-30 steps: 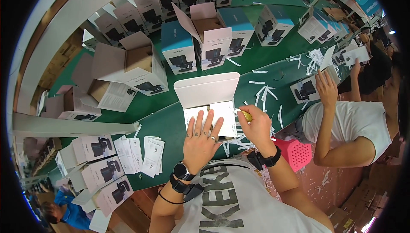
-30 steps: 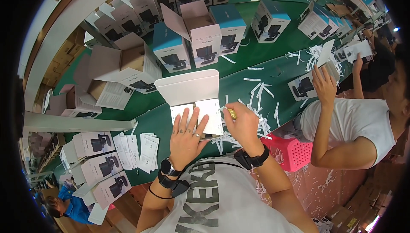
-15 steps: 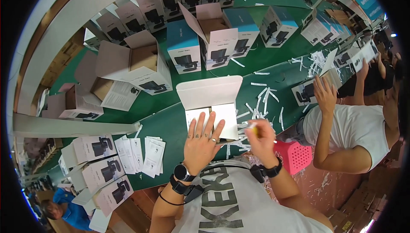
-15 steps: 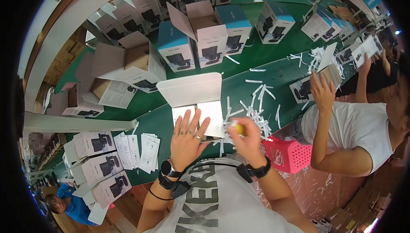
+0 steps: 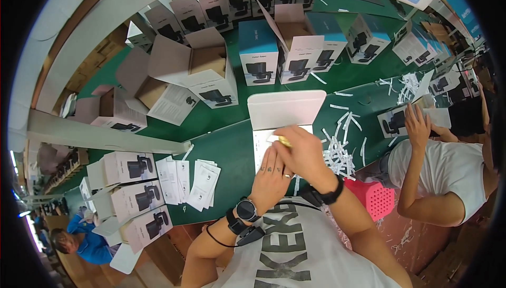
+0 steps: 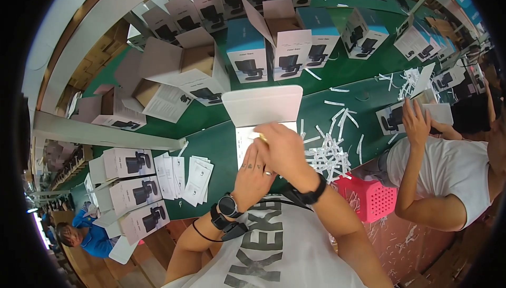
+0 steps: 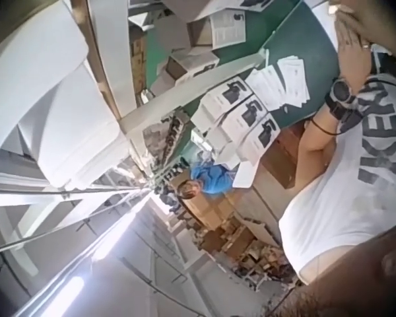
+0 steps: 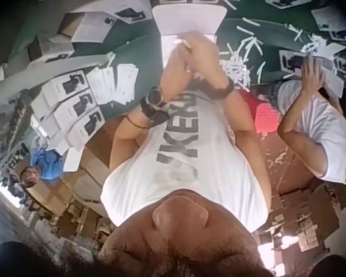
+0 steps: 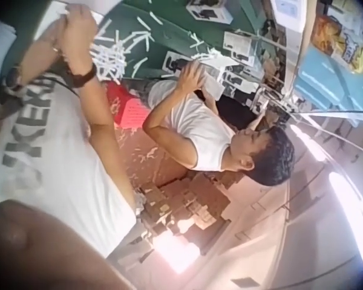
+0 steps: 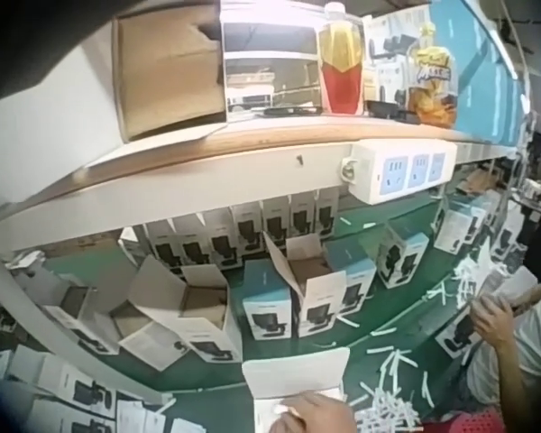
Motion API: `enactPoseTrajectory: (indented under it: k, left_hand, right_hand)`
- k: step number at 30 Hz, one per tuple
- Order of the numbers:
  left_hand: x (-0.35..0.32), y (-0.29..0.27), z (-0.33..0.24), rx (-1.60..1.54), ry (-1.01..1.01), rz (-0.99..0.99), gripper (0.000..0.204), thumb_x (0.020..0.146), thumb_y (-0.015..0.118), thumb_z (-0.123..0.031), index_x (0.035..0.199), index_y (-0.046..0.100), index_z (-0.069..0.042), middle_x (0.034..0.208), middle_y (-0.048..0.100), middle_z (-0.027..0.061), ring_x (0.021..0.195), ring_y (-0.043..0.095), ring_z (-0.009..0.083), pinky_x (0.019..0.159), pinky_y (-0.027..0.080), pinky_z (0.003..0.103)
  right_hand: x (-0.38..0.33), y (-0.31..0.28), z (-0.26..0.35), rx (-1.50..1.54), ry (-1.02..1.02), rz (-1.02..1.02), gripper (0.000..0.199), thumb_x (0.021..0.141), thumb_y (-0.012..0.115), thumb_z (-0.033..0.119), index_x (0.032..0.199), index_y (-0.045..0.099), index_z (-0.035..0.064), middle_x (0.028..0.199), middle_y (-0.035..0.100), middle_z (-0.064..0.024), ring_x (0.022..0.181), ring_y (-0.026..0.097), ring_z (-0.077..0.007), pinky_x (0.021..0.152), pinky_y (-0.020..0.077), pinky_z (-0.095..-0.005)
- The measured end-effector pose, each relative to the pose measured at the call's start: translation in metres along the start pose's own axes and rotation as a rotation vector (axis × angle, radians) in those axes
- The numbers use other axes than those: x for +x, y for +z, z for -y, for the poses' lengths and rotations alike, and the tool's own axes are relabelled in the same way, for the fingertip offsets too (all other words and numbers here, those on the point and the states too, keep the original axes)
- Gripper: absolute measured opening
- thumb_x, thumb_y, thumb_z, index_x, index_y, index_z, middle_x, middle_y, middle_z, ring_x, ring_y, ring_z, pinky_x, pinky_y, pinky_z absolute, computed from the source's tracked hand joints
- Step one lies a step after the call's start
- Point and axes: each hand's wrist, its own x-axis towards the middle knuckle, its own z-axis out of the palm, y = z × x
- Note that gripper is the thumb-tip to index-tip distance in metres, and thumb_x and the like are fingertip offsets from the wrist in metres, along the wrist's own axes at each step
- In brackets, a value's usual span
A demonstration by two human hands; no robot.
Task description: The person places a manual into a box, applies a sticker to the box using a tool, and slides a blue sleeve over it. They then set the finished package aside and repeat the process with another box.
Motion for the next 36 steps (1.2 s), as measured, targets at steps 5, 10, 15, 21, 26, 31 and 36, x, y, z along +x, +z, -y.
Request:
enactPoseTrajectory:
  k: [5,10,15,21,26,31,36]
  left_hand:
    - [-0.007,0.010,0.008,-0.185,0.047,-0.131,0.047,0.096,0.065,-0.018,0.135,0.059,0.007,0.139,0.056,0.0317,0.136,0.053,0.0473,0.121,0.038,0.055]
    - [-0.020,0.006,0.028,-0.257,0.082,-0.135,0.043,0.095,0.065,-0.016,0.132,0.061,0.006,0.136,0.058,0.0311,0.134,0.055,0.0463,0.121,0.038,0.055]
    - [-0.032,0.003,0.041,-0.254,0.096,-0.170,0.042,0.094,0.064,-0.016,0.130,0.062,0.006,0.134,0.060,0.0291,0.133,0.056,0.0455,0.120,0.039,0.054]
    - [-0.044,0.009,0.049,-0.206,0.058,-0.131,0.045,0.086,0.077,-0.018,0.127,0.067,0.001,0.132,0.062,0.0235,0.128,0.059,0.0428,0.114,0.045,0.052]
    - [-0.051,0.006,0.053,-0.228,0.065,-0.124,0.046,0.092,0.062,-0.016,0.133,0.061,0.004,0.144,0.055,0.0273,0.139,0.052,0.0427,0.121,0.038,0.051]
    - [-0.040,-0.012,0.053,-0.128,0.119,-0.114,0.050,0.091,0.060,-0.015,0.138,0.059,0.004,0.155,0.047,0.0255,0.144,0.046,0.0419,0.123,0.034,0.051]
    - [-0.039,-0.029,0.055,-0.133,0.086,0.002,0.060,0.089,0.073,-0.021,0.141,0.057,0.003,0.158,0.047,0.0203,0.144,0.046,0.0425,0.122,0.034,0.053]
  right_hand:
    - [0.013,0.021,0.004,-0.084,-0.004,0.007,0.015,0.086,0.078,0.013,0.100,0.076,0.0107,0.097,0.070,-0.0063,0.077,0.071,-0.0305,0.069,0.0574,-0.0390]
    - [0.018,0.041,0.012,-0.081,-0.011,0.023,0.016,0.084,0.079,0.014,0.100,0.076,0.0109,0.099,0.069,-0.0061,0.077,0.071,-0.0299,0.067,0.0569,-0.0383]
    - [0.023,0.057,0.015,0.028,-0.110,0.091,0.016,0.083,0.080,0.014,0.098,0.076,0.0102,0.097,0.069,-0.0069,0.078,0.070,-0.0308,0.067,0.0563,-0.0380]
    - [0.030,0.065,0.033,-0.085,-0.124,0.168,0.018,0.082,0.080,0.012,0.098,0.073,0.0073,0.093,0.069,-0.0077,0.080,0.070,-0.0335,0.069,0.0556,-0.0381]
    - [0.009,0.051,0.018,0.398,-0.066,0.154,0.026,0.081,0.079,0.008,0.106,0.069,0.0069,0.093,0.068,-0.0093,0.081,0.068,-0.0294,0.073,0.0550,-0.0358]
    - [-0.022,-0.052,-0.022,-0.208,0.209,-0.214,0.022,0.090,0.074,0.006,0.111,0.070,0.0020,0.084,0.066,-0.0071,0.075,0.064,-0.0171,0.070,0.0508,-0.0294]
    - [0.014,-0.044,-0.007,0.293,0.433,-0.025,0.029,0.102,0.066,0.018,0.126,0.068,0.0019,0.080,0.069,-0.0022,0.065,0.054,-0.0086,0.062,0.0426,-0.0216]
